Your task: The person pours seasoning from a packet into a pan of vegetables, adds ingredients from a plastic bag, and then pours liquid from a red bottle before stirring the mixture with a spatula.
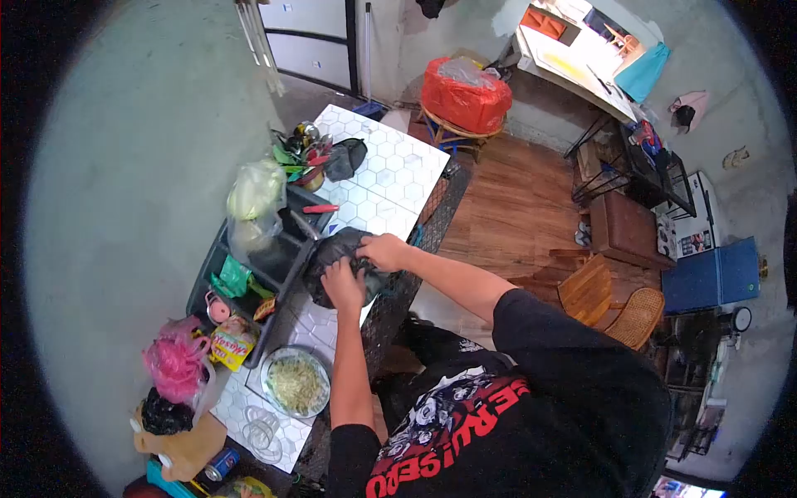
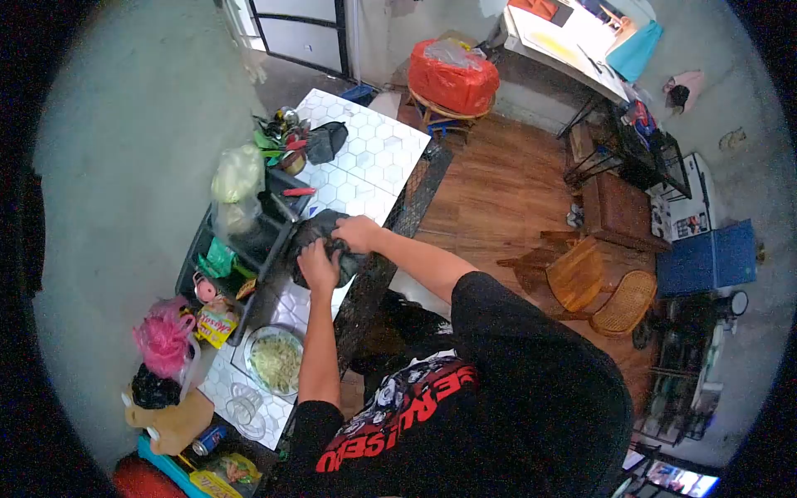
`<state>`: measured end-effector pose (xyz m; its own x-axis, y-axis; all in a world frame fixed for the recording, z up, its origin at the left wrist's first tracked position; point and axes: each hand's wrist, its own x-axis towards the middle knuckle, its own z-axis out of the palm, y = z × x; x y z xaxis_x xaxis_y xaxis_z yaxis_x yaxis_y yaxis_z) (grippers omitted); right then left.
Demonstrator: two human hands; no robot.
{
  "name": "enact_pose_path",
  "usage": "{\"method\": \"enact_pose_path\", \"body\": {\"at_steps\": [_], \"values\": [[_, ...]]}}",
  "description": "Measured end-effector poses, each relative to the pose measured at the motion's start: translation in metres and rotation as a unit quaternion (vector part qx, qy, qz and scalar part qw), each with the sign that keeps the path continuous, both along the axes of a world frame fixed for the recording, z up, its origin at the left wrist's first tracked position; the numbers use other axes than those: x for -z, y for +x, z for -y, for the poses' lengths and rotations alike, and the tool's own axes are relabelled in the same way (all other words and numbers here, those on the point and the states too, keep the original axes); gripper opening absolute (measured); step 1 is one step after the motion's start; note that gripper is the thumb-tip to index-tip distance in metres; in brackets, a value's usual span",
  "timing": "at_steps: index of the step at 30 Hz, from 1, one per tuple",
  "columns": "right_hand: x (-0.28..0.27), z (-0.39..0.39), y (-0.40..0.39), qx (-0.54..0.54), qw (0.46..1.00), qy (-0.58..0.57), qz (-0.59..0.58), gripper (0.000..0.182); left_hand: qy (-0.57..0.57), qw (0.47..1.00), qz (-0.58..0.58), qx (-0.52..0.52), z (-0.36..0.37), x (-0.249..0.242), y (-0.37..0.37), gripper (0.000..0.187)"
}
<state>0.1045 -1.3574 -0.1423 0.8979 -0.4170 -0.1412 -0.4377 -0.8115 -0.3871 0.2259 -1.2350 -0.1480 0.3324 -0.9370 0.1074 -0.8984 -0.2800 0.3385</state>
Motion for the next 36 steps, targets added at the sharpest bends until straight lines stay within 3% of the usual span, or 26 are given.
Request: {"method": "enact_pose_path", "body": {"at_steps": [2, 6, 7, 11, 13, 15, 17, 19, 20, 21, 23, 24, 25, 27, 29, 31, 33, 35, 36], "values": [[0.005, 0.006, -0.004, 0.009, 0.999, 0.041, 0.032, 0.022, -0.058, 0.997, -0.051, -0.006, 0.000, 0.005, 0.003, 0.025], [-0.013, 0.017, -0.006, -0.018, 0.985, 0.105, 0.137, 0.009, -0.119, 0.992, -0.047, -0.009, -0.013, -0.007, 0.009, 0.017], [-0.028, 0.018, -0.008, 0.015, 0.980, 0.139, 0.141, 0.009, -0.107, 0.993, -0.044, -0.023, -0.019, -0.010, 0.010, 0.017], [-0.003, 0.040, -0.025, 0.130, 0.944, 0.224, 0.202, 0.015, -0.169, 0.978, -0.060, -0.107, -0.054, -0.023, 0.020, 0.011], [-0.005, 0.046, -0.032, 0.091, 0.964, 0.208, 0.139, 0.018, -0.160, 0.969, -0.111, -0.150, -0.068, -0.037, 0.010, 0.014], [-0.036, 0.030, -0.018, 0.036, 0.974, 0.092, 0.202, 0.026, -0.158, 0.963, -0.119, -0.183, -0.074, -0.026, 0.003, 0.017], [-0.057, 0.012, 0.001, -0.002, 0.967, 0.076, 0.245, 0.033, -0.195, 0.956, -0.146, -0.166, -0.064, -0.041, -0.002, 0.025], [-0.045, 0.002, 0.009, -0.156, 0.972, 0.019, 0.172, 0.037, -0.169, 0.960, -0.154, -0.161, -0.060, -0.041, -0.002, 0.030], [-0.041, 0.004, 0.013, -0.165, 0.980, 0.063, 0.095, 0.037, -0.151, 0.963, -0.165, -0.148, -0.058, -0.042, -0.001, 0.035], [-0.039, 0.006, 0.015, -0.170, 0.979, 0.063, 0.096, 0.037, -0.151, 0.963, -0.162, -0.152, -0.058, -0.043, 0.000, 0.035], [-0.035, 0.015, 0.016, -0.105, 0.961, 0.175, 0.186, 0.028, -0.210, 0.946, -0.185, -0.164, -0.057, -0.045, 0.002, 0.039], [-0.035, 0.019, 0.015, -0.107, 0.940, 0.196, 0.260, 0.022, -0.209, 0.945, -0.184, -0.169, -0.062, -0.046, 0.002, 0.039], [-0.029, 0.021, 0.007, -0.108, 0.939, 0.199, 0.259, 0.022, -0.218, 0.942, -0.189, -0.173, -0.067, -0.045, 0.003, 0.035], [-0.015, 0.033, -0.010, 0.141, 0.901, 0.332, 0.240, 0.019, -0.231, 0.937, -0.192, -0.178, -0.077, -0.040, 0.009, 0.031], [-0.040, 0.039, -0.022, 0.206, 0.854, 0.381, 0.288, 0.023, -0.227, 0.919, -0.199, -0.253, -0.094, -0.026, 0.019, 0.024], [-0.058, 0.034, -0.029, 0.196, 0.874, 0.358, 0.265, 0.024, -0.252, 0.909, -0.220, -0.249, -0.096, -0.032, 0.018, 0.018], [-0.076, 0.026, -0.030, 0.137, 0.885, 0.356, 0.267, 0.022, -0.239, 0.922, -0.206, -0.224, -0.093, -0.051, 0.014, 0.026], [-0.102, 0.013, -0.023, 0.145, 0.889, 0.354, 0.253, 0.017, -0.242, 0.928, -0.175, -0.223, -0.084, -0.075, 0.007, 0.031], [-0.105, 0.009, -0.021, 0.051, 0.924, 0.257, 0.279, 0.015, -0.243, 0.933, -0.172, -0.202, -0.076, -0.090, 0.002, 0.032]]}}
